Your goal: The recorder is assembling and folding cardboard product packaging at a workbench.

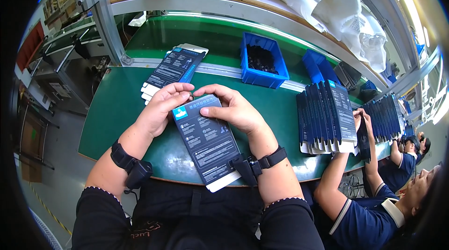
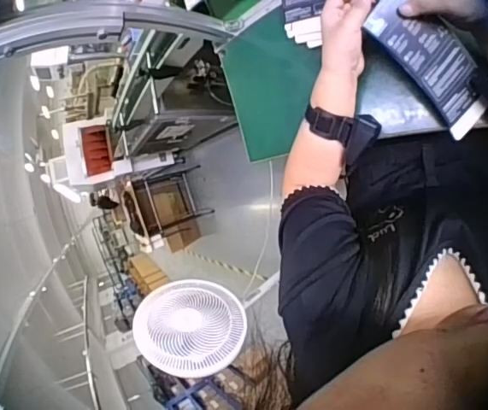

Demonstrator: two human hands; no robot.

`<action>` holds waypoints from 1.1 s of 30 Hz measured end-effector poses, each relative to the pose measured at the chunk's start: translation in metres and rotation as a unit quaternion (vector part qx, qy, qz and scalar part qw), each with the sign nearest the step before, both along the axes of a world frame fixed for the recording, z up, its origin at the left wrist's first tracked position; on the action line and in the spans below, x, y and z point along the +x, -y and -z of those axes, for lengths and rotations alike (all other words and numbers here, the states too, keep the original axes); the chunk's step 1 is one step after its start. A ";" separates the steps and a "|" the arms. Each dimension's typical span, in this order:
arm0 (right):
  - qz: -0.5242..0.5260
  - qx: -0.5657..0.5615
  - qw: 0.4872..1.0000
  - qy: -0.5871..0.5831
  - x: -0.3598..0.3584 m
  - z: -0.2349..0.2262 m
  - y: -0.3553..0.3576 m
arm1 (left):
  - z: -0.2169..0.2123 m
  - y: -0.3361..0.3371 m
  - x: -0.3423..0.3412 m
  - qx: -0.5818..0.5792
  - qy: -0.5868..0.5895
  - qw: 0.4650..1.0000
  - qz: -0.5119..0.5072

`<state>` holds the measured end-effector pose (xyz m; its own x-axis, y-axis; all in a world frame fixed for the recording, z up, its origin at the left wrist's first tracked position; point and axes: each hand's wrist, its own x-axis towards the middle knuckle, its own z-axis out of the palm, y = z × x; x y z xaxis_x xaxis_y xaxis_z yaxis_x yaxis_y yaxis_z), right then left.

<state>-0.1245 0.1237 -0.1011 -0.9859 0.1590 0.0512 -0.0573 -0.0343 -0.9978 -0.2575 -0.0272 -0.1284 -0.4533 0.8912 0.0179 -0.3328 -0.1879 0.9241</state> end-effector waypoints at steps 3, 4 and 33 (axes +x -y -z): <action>-0.004 -0.005 1.000 0.003 0.000 0.000 -0.001 | -0.002 0.000 0.001 -0.006 0.013 1.000 -0.006; -0.005 -0.005 1.000 0.003 0.000 0.000 -0.001 | -0.002 0.000 0.001 -0.007 0.009 1.000 -0.008; -0.004 0.118 0.993 0.006 -0.002 0.001 0.000 | 0.002 0.002 -0.002 -0.053 -0.051 0.997 -0.027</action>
<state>-0.1265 0.1238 -0.1019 -0.9877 0.1370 0.0749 -0.0464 0.2004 -0.9786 -0.2590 -0.0291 -0.1307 -0.5017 0.8646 -0.0271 -0.2287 -0.1023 0.9681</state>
